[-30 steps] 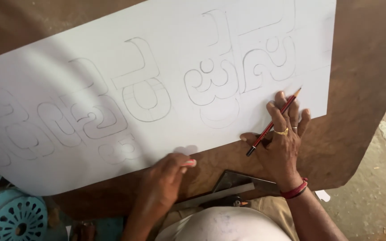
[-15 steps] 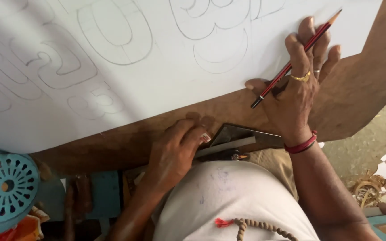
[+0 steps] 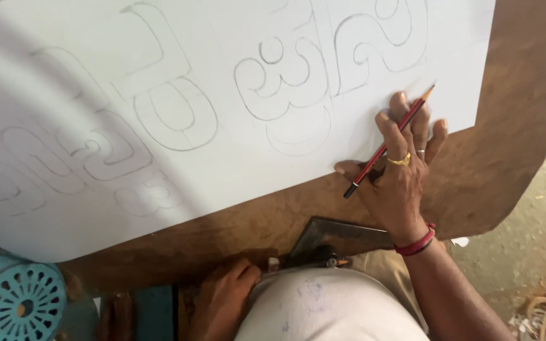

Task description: Tracing and refining letters on a large white sheet of paper using a pencil and eraser.

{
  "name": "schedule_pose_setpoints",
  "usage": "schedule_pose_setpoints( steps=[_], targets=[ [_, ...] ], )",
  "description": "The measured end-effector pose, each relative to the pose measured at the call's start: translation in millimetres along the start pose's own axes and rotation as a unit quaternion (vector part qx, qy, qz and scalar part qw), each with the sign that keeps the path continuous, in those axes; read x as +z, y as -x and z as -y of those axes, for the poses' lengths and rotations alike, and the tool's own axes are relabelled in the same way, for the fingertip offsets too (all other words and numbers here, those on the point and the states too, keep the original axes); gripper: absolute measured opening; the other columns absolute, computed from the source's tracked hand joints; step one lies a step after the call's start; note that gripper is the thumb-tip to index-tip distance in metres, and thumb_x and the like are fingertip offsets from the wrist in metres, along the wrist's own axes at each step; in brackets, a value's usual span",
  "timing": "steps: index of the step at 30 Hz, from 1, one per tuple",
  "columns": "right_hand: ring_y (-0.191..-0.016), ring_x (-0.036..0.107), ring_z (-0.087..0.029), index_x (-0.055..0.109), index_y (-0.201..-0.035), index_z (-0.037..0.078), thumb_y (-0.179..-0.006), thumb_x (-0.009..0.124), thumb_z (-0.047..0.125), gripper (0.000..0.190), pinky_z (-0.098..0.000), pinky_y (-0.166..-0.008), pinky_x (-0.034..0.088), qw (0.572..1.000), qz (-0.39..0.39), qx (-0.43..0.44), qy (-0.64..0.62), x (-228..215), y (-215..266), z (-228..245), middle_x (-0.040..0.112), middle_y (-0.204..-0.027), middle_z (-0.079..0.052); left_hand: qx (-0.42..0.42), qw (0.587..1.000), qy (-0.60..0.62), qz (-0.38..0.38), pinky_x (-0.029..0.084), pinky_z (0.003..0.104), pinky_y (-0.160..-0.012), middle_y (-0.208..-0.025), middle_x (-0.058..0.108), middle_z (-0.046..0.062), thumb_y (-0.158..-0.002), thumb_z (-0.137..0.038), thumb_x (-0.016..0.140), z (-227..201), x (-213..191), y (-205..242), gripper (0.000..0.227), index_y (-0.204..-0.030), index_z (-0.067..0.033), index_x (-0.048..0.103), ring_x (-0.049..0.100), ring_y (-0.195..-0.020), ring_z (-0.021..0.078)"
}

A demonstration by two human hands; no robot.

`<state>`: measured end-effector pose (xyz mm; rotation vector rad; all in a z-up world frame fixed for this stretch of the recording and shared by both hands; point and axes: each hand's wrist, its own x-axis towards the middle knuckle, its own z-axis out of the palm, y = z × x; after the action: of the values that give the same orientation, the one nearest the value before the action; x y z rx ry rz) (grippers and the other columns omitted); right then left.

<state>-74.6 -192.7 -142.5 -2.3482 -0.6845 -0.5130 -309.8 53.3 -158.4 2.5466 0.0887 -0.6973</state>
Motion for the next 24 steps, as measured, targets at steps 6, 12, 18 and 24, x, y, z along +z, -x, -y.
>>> schedule_pose_setpoints(
  steps=[6,12,18,24],
  targets=[
    [-0.161,0.026,-0.041,0.046,-0.148,0.008,-0.090,0.083,0.047,0.079,-0.0595,-0.131,0.005,1.000,0.008,0.023,-0.008,-2,-2,6,0.044,-0.165,-0.022,-0.110,0.970,0.198,-0.089,0.058,0.042,-0.076,-0.092,0.072,0.009,-0.091,-0.015,0.068,31,-1,24,0.012,-0.102,-0.0093,0.071,0.072,-0.087,0.0293],
    [-0.158,0.027,-0.043,0.049,-0.145,0.005,-0.089,0.082,0.047,0.078,-0.0599,-0.129,0.005,1.000,-0.002,-0.001,0.005,-3,-3,7,0.046,-0.162,-0.024,0.058,0.915,0.193,-0.350,0.057,0.040,-0.072,-0.097,0.073,0.014,-0.082,-0.011,0.078,-1,-62,5,0.038,-0.117,-0.0054,0.064,0.074,-0.086,0.0303],
    [-0.155,0.033,-0.041,0.053,-0.140,0.003,-0.088,0.081,0.044,0.072,-0.0583,-0.129,0.009,1.000,-0.005,0.015,0.008,-6,-5,4,0.048,-0.158,-0.023,0.094,0.905,0.163,-0.381,0.056,0.036,-0.064,-0.099,0.069,0.012,-0.087,-0.006,0.075,-22,-92,-19,0.040,-0.125,-0.0071,0.062,0.071,-0.080,0.0264],
    [-0.155,0.029,-0.042,0.054,-0.139,0.001,-0.087,0.080,0.041,0.071,-0.0591,-0.127,0.007,1.000,-0.007,0.000,-0.004,-8,-6,8,0.047,-0.158,-0.022,0.136,0.880,0.128,-0.437,0.054,0.032,-0.061,-0.100,0.065,0.011,-0.091,-0.005,0.072,-45,-111,-49,0.041,-0.131,-0.0091,0.061,0.067,-0.079,0.0220]
  ],
)
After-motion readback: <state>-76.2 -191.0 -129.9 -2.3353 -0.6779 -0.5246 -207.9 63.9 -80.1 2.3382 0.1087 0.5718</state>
